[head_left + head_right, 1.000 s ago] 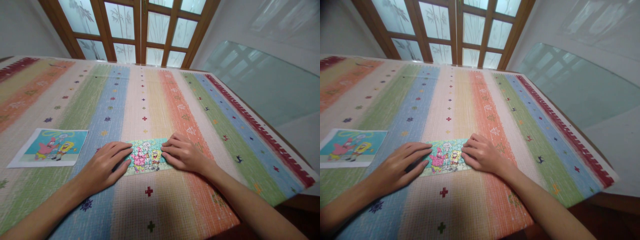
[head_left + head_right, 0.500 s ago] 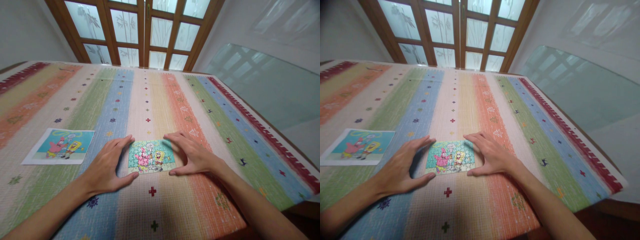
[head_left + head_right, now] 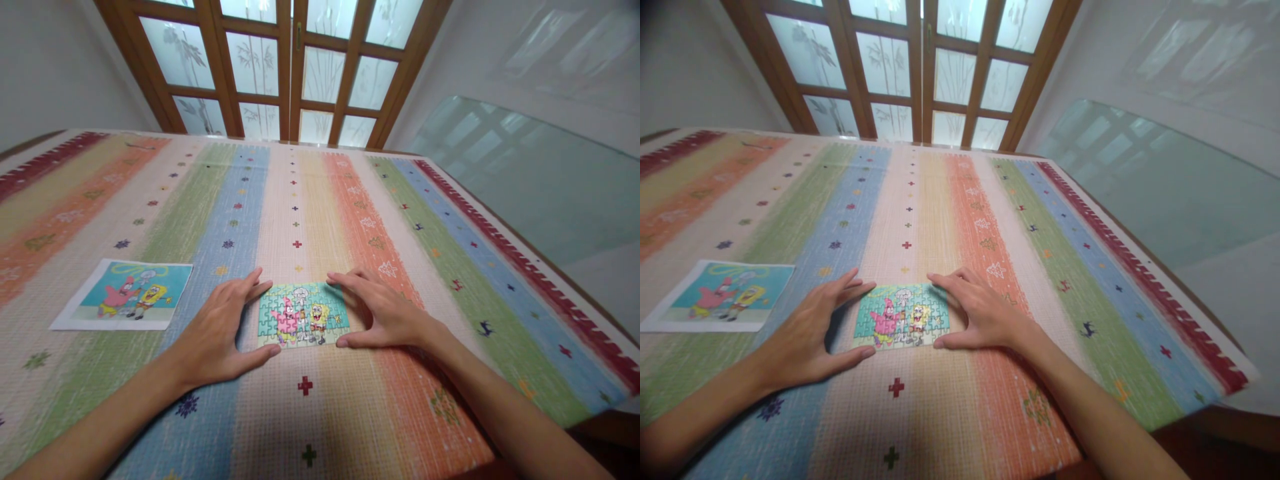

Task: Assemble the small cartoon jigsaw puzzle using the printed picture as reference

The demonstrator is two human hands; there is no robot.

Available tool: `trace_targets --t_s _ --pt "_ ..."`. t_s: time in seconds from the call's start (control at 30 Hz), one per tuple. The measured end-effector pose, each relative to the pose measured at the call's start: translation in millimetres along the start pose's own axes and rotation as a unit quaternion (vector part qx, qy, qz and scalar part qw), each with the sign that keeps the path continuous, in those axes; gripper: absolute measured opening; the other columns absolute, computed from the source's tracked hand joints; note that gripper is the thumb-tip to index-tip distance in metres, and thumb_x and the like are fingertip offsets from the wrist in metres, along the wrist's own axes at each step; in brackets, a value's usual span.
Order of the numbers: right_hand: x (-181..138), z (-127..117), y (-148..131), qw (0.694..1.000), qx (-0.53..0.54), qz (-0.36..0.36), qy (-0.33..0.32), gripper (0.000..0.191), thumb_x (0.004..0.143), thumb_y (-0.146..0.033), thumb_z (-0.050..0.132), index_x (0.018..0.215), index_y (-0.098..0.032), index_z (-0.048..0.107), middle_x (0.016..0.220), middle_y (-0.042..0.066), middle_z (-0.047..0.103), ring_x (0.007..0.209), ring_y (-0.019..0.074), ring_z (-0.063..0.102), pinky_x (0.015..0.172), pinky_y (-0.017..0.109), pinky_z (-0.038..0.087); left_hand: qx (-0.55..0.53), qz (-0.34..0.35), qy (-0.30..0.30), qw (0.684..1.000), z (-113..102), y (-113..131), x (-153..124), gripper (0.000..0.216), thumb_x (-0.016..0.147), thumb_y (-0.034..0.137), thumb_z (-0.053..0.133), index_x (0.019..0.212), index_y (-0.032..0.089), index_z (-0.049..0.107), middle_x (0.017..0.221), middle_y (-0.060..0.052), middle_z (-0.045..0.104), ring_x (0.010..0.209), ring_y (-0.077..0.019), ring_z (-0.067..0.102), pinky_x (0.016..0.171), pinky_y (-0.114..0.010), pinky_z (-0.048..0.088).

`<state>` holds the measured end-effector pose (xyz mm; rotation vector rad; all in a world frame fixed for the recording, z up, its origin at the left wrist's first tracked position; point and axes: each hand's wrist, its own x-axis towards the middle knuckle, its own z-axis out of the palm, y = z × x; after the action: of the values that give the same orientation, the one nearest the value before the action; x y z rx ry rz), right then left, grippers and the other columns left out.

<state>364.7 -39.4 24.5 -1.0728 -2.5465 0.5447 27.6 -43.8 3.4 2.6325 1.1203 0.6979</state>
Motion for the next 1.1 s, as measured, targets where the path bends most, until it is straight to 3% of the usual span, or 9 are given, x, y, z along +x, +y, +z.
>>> trace_targets --t_s 0.2,0.33,0.43,0.7,0.9,1.1 --pt "3 -2 -1 1.000 -0.005 -0.019 -0.002 0.094 0.077 -0.055 0.083 0.155 -0.023 0.042 0.135 0.015 0.063 0.119 0.0347 0.055 0.101 0.055 0.050 0.007 0.007 -0.005 1.000 0 -1 -1 0.103 0.086 0.060 0.068 0.162 0.023 0.009 0.146 -0.017 0.057 0.130 -0.0374 0.055 0.107 -0.058 0.046" --pt "3 1 1 0.999 -0.014 -0.046 0.008 0.081 0.082 -0.059 0.077 0.149 -0.023 0.050 0.139 0.015 0.062 0.125 0.0335 0.055 0.105 0.056 0.047 0.014 0.015 -0.007 1.000 1 -2 -2 0.085 0.089 0.056 0.068 0.158 0.022 0.030 0.144 -0.015 0.059 0.129 -0.0353 0.056 0.108 -0.055 0.047" --pt "2 8 2 0.997 -0.023 -0.070 0.012 0.066 0.091 -0.053 0.070 0.147 -0.023 0.053 0.148 0.015 0.057 0.137 0.0326 0.051 0.112 0.058 0.042 0.025 0.062 -0.018 0.998 1 -3 0 0.066 0.096 0.047 0.063 0.153 0.024 0.042 0.146 -0.011 0.059 0.135 -0.0328 0.054 0.114 -0.056 0.043" --pt "7 23 -10 0.994 -0.039 -0.099 -0.021 0.057 0.103 -0.040 0.053 0.155 -0.019 0.044 0.159 0.013 0.045 0.152 0.0285 0.034 0.123 0.055 0.033 0.020 0.118 -0.077 0.990 7 1 5 0.059 0.106 0.038 0.047 0.160 0.023 0.030 0.158 -0.012 0.046 0.149 -0.0274 0.040 0.123 -0.057 0.032" --pt "13 32 -23 0.993 -0.060 -0.094 -0.029 0.057 0.106 -0.034 0.046 0.159 -0.016 0.035 0.162 0.013 0.039 0.153 0.0276 0.031 0.125 0.054 0.030 0.009 0.133 -0.085 0.987 13 13 12 0.053 0.106 0.025 0.042 0.158 0.019 0.035 0.158 -0.014 0.047 0.148 -0.0255 0.041 0.122 -0.052 0.036" --pt "13 37 -20 0.995 -0.026 -0.090 -0.014 0.061 0.106 -0.036 0.046 0.162 -0.019 0.029 0.162 0.013 0.039 0.153 0.0282 0.031 0.125 0.057 0.029 0.000 0.122 -0.074 0.990 16 13 13 0.059 0.103 0.025 0.045 0.160 0.021 0.029 0.158 -0.014 0.046 0.146 -0.0270 0.044 0.121 -0.052 0.039"
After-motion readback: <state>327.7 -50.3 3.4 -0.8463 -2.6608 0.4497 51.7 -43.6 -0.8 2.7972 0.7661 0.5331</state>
